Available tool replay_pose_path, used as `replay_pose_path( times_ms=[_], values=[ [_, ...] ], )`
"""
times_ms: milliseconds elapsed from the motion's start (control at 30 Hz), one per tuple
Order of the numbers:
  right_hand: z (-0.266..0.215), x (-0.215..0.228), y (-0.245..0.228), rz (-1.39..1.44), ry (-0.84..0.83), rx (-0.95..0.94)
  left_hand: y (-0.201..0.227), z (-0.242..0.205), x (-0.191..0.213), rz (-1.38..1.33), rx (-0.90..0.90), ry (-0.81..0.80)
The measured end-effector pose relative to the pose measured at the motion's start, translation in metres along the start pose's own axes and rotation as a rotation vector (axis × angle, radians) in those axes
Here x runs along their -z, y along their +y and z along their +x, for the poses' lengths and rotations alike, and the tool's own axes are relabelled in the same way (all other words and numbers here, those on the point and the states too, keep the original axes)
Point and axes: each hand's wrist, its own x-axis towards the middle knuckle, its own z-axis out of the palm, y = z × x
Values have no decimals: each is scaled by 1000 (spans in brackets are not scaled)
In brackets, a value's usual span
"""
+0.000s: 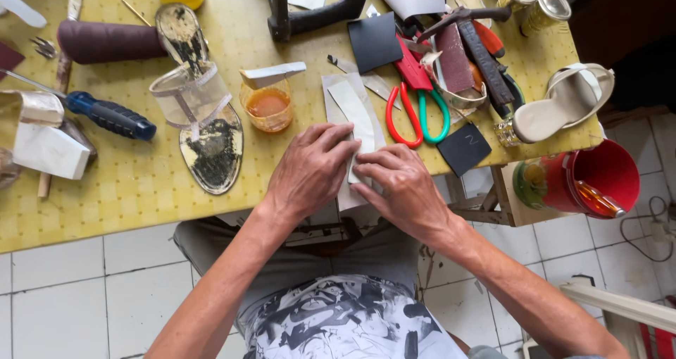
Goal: The person uses a curved metal tool to press and shape a piece of white material on a workbench. They then use red-handled scissors to trim the edges of the material, cutting it into a curved shape.
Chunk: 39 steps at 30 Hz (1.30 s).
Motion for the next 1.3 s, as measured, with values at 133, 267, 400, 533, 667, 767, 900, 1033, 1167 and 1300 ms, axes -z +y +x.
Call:
replay_pose_path(
  times_ms=[133,267,400,533,667,767,900,1033,1167,1300],
  values=[
    [0,0,-6,15,4,-29,2,-3,1,4,17,-10],
    [-2,-4,-5,3,49,-64,1,-1,-1,8,21,-10],
    [-13,-15,-4,-139,128,29,0,-2,-3,3,26,-21],
    [-21,-7,-10,-192,130,124,2,-2,-3,16,33,-18],
    [-27,-2,-7,-218,104,240,4,-1,0,8,31,-5],
    [-27,1,-6,-203,121,294,4,1,0,5,15,24],
    [-8,13,-9,-102,87,309,2,-1,-8,-47,-27,128],
    [46,9,-18,68,133,102,21,-26,17,-8,96,188],
    [86,-11,-31,331,28,-44,31,-65,58,-15,387,406],
    [100,-48,-32,305,18,-108,32,-95,92,37,608,481]
  ],
)
